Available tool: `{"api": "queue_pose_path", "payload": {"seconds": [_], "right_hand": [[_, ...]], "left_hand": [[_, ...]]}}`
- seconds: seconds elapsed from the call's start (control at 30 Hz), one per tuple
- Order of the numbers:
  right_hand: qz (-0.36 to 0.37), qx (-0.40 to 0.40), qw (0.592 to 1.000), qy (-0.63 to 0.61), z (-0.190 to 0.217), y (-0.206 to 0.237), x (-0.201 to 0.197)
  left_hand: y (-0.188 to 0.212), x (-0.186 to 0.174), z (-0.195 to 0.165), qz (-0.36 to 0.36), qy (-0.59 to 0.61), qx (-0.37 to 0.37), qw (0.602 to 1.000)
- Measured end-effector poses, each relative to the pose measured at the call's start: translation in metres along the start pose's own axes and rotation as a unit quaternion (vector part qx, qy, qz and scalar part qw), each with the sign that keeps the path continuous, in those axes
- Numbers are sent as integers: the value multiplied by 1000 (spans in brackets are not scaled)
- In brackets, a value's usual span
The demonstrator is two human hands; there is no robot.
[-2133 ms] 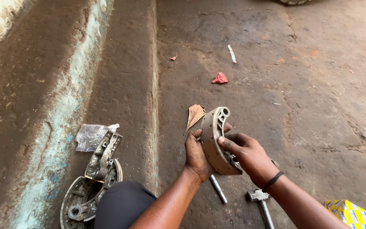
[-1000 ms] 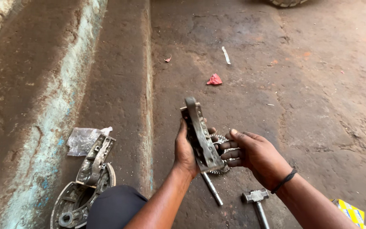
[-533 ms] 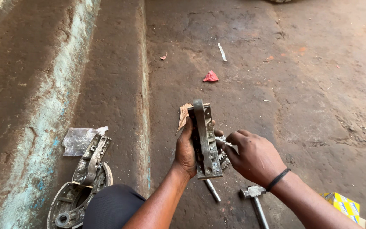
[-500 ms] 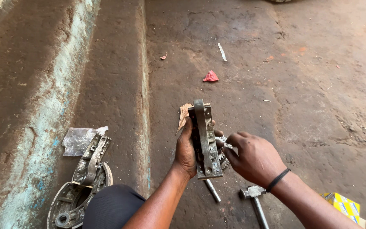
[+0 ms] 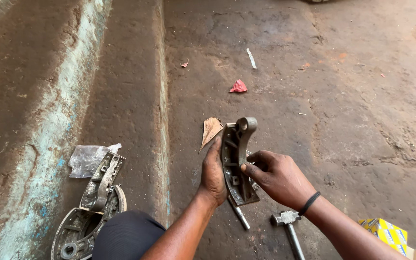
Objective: The person sits on the ground and uses a hammer and punch to drive a pin into a metal housing. They then pick up a curved metal part, attach a lining to it, and inspect the assembly.
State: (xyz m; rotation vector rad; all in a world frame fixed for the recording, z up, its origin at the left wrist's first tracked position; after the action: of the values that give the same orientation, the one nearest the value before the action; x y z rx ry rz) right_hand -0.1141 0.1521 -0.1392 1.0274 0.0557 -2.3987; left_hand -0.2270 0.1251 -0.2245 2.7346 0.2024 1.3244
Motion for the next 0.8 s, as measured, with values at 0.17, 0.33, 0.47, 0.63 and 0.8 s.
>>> {"api": "queue_pose_path", "payload": {"seconds": [0.17, 0.33, 0.47, 0.63, 0.8], "right_hand": [[20, 93, 995, -28, -20, -3, 9], [-28, 80, 990, -109, -26, -8, 4], [-14, 147, 962, -230, -44, -9, 11], [-11, 165, 940, -298, -53, -11, 11], [-34, 169, 917, -359, -58, -11, 6]], "left_hand": [[2, 2, 4, -1, -12, -27, 1000], [2, 14, 7, 52, -57, -43, 996], [1, 8, 9, 31, -86, -55, 994], [-2, 2, 4, 16, -108, -57, 992], [-3, 7, -4, 33, -146, -48, 988]]}}
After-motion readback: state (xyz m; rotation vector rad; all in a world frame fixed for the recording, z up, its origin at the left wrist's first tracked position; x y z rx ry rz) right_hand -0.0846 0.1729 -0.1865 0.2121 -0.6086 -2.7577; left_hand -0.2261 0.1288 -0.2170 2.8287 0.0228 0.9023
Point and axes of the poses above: each hand's wrist, its own y-axis away from the middle knuckle, its own x-axis out of the palm, z = x × y, the point moved 9 cm from there along -y, towards the middle knuckle, and after that the axes turned 3 degrees about -y, right-handed, at the moved point
